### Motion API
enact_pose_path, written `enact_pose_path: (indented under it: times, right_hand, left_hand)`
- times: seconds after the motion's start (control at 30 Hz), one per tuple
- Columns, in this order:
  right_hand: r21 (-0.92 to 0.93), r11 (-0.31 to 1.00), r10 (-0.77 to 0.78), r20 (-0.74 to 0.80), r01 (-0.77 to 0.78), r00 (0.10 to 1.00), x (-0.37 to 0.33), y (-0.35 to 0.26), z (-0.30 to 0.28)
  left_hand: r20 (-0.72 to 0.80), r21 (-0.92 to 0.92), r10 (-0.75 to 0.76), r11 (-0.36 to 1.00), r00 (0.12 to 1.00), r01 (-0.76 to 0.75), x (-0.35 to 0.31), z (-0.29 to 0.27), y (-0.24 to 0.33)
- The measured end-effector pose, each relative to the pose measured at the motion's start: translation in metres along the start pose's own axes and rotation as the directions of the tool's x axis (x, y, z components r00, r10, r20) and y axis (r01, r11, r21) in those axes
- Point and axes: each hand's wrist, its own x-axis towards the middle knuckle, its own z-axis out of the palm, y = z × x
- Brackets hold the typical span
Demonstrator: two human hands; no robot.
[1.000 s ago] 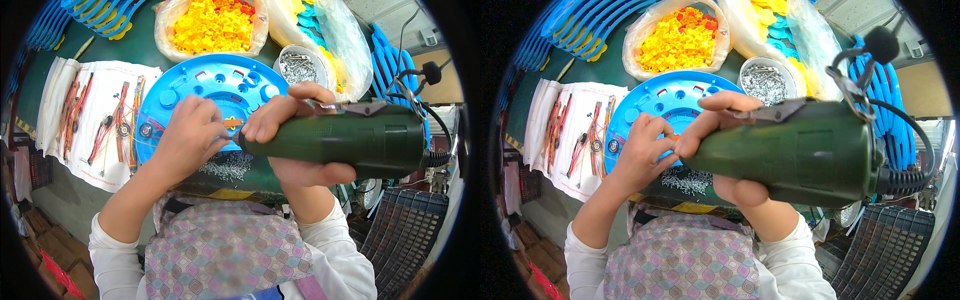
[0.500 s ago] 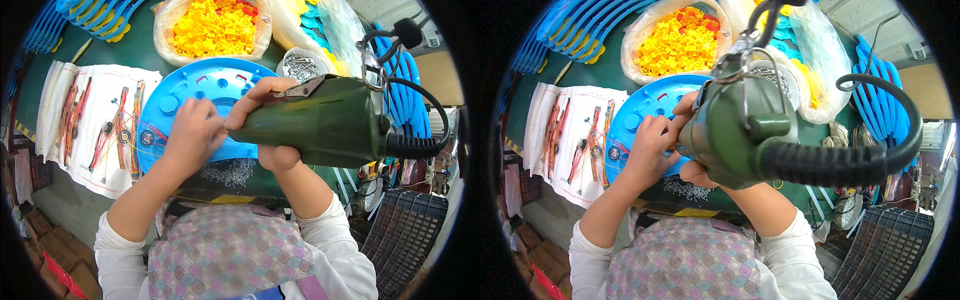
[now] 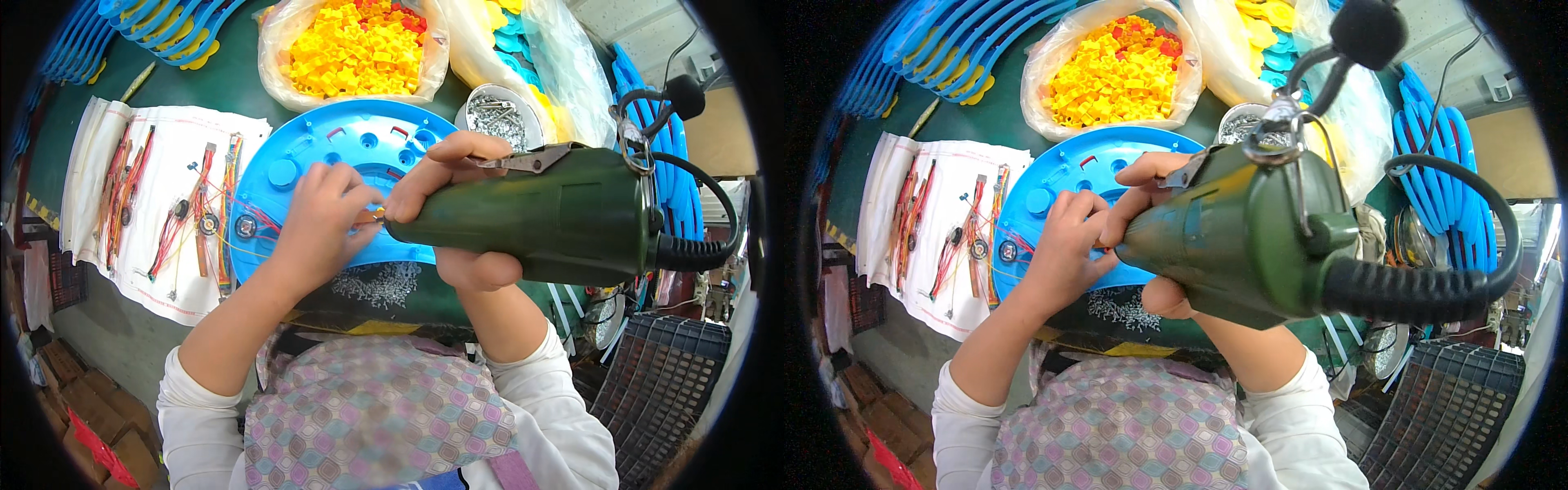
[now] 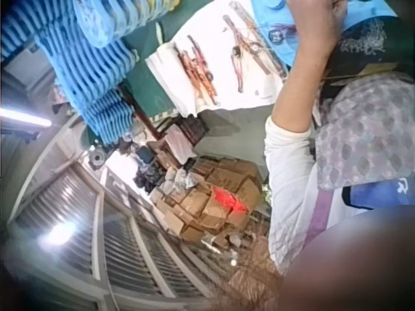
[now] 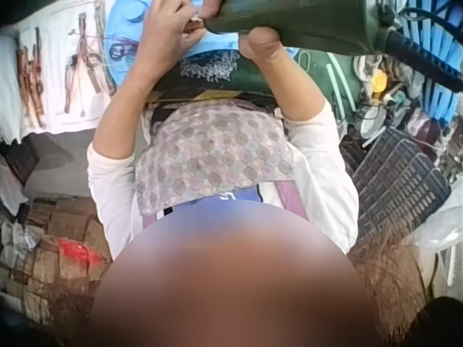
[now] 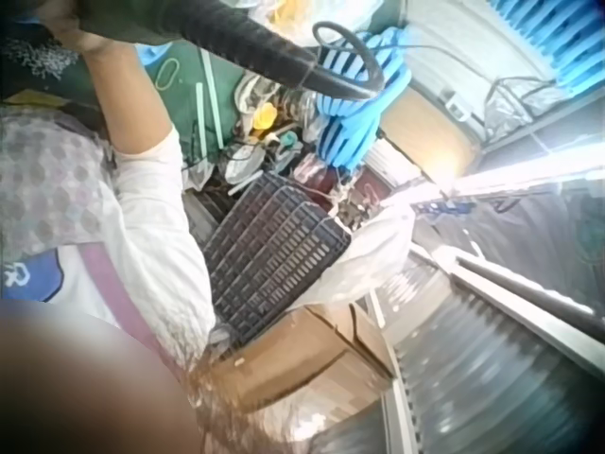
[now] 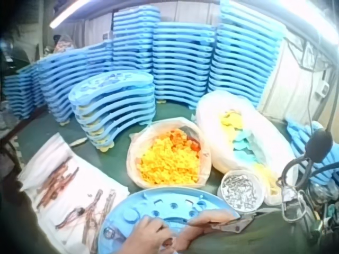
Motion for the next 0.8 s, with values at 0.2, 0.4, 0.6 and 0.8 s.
enact_pose_path:
  times: [0.2, 0.4, 0.6, 0.8]
  right_hand:
    - [-0.047, 0.999, 0.001, -0.04, -0.003, 0.999, 0.0, -0.006, 0.002]
    - [-0.016, 0.999, 0.027, -0.068, -0.028, 0.997, 0.002, 0.007, 0.005]
    - [0.036, 0.998, 0.043, 0.025, -0.044, 0.999, 0.005, 0.018, 0.007]
    - [0.081, 0.995, 0.047, 0.082, -0.054, 0.995, 0.007, 0.021, 0.005]
  left_hand:
    - [0.04, -0.069, 0.007, 0.998, 0.999, -0.005, -0.002, -0.005, -0.005]
    - [0.013, -0.036, -0.014, 0.999, 1.0, 0.015, -0.003, 0.007, -0.005]
    - [-0.018, 0.01, 0.031, 0.999, 0.999, -0.031, -0.003, 0.008, -0.006]
    - [-0.02, 0.008, 0.018, 1.0, 1.0, -0.018, -0.005, 0.008, -0.004]
